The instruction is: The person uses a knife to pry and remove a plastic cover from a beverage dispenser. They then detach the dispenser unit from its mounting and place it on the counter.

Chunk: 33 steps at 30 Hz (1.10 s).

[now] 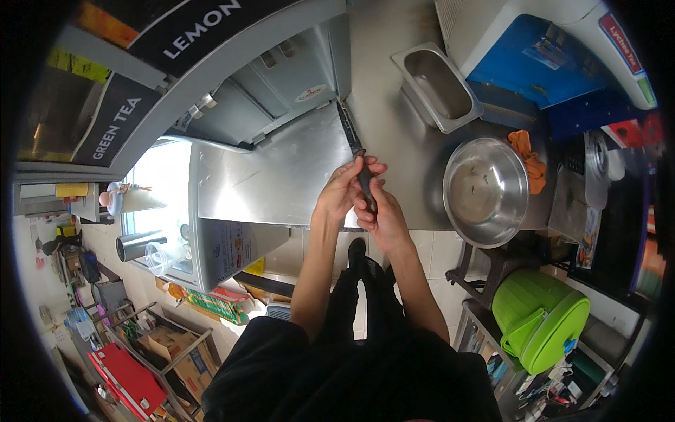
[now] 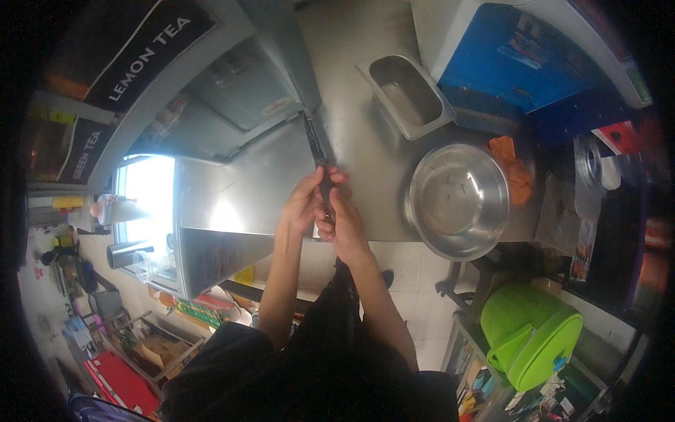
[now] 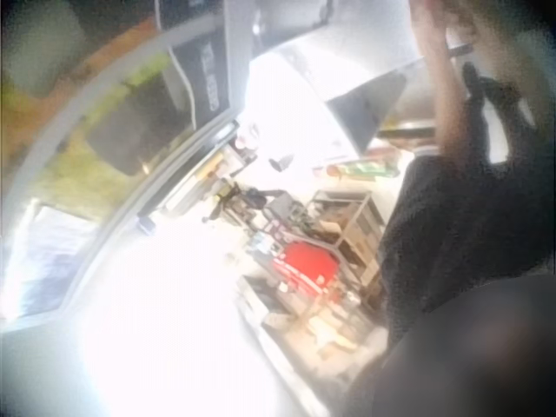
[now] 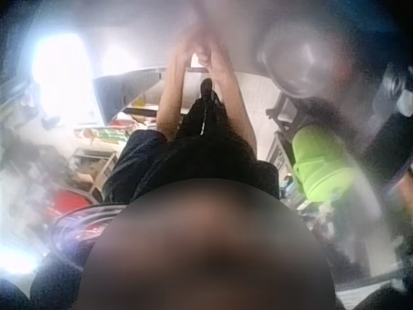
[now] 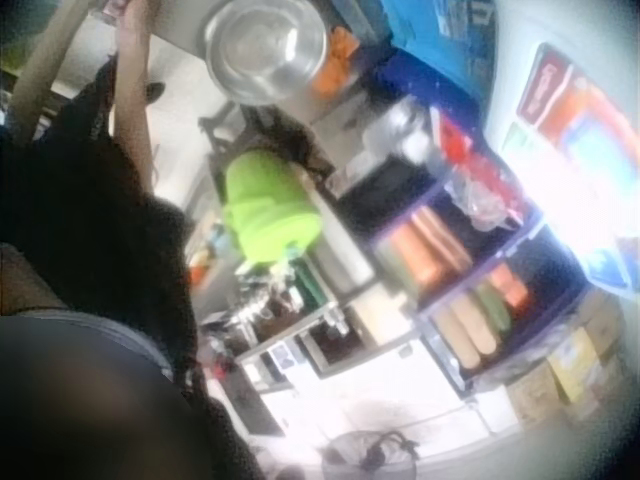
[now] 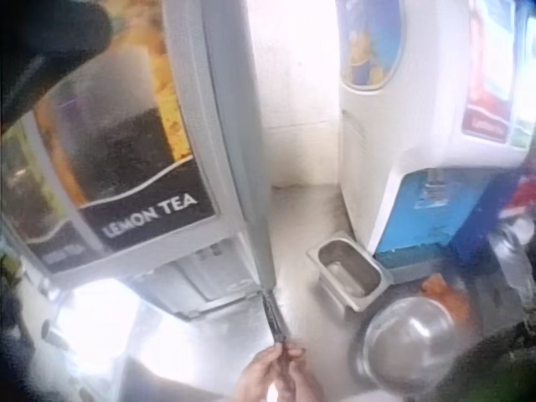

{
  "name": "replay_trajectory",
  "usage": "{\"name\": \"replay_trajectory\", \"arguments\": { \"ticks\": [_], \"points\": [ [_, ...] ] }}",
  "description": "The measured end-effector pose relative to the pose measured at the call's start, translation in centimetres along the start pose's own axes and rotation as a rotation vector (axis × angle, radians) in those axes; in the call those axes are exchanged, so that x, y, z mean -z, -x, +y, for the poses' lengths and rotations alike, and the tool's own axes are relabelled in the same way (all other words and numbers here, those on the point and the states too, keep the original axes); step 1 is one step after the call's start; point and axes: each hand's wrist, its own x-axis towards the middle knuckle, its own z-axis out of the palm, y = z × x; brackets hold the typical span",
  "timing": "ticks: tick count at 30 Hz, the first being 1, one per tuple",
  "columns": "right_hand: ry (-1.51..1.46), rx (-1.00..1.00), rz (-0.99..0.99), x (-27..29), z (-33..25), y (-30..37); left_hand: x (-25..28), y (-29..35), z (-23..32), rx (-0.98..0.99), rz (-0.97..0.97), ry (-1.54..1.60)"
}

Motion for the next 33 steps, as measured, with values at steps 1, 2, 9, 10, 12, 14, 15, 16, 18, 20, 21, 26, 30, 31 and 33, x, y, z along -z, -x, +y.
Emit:
{"name": "replay_trajectory", "arguments": {
  "ticks": [1,2,9,10,12,14,15,16,18,20,21,26,30,31,33],
  "points": [
    [-0.156,-0.100,-0.070,0.2,-0.1,-0.3,0.0,0.0,0.0,0.025,0.008,0.031],
    [0.103,0.086,-0.071,0.3,0.2,-0.4,0.0,0.1,0.1,0.022,-0.017,-0.003],
    [1.176,0.621,0.467,-0.5,2.7,-1.2,-1.1,-0.1,-1.9,-0.242,0.371,-0.314],
    [1.173,0.735,0.451,-0.7,2.7,-1.2,-1.1,-0.4,-2.2,-0.307,0.367,-0.308],
    [1.140,0.928,0.464,-1.1,2.5,-1.1,-0.4,-0.5,-1.9,-0.268,0.412,-0.322],
    [0.523,0.438,0.393,-1.3,2.0,-0.6,0.5,-0.3,-1.5,-0.195,0.287,-0.204],
    [0.206,0.089,0.365,-1.3,1.8,-0.4,1.0,-0.1,-1.1,-0.155,0.226,-0.131],
    [-0.075,-0.058,0.234,-0.8,1.4,-0.2,1.4,0.0,-0.8,-0.117,0.182,-0.141],
    [-0.217,-0.135,-0.048,0.0,0.8,-0.4,2.0,0.2,-0.1,-0.078,0.144,-0.136],
    [-0.194,-0.129,-0.113,0.5,0.9,-0.8,2.4,-0.2,0.9,-0.037,0.149,-0.254],
    [-0.095,-0.071,-0.015,0.6,1.2,-1.0,2.5,-0.6,1.6,-0.173,0.274,-0.365],
    [0.527,0.382,0.437,0.7,2.2,-2.1,3.1,-6.1,5.6,-0.617,0.574,-0.836],
    [1.041,0.870,0.597,0.9,1.5,-2.1,3.5,-9.7,6.4,-0.532,0.539,-0.570],
    [1.097,0.907,0.607,1.0,1.2,-2.0,3.5,-10.0,6.4,-0.498,0.518,-0.479],
    [1.117,0.937,0.612,1.3,0.5,-1.9,3.6,-10.3,6.8,-0.523,0.483,-0.426]
  ]
}}
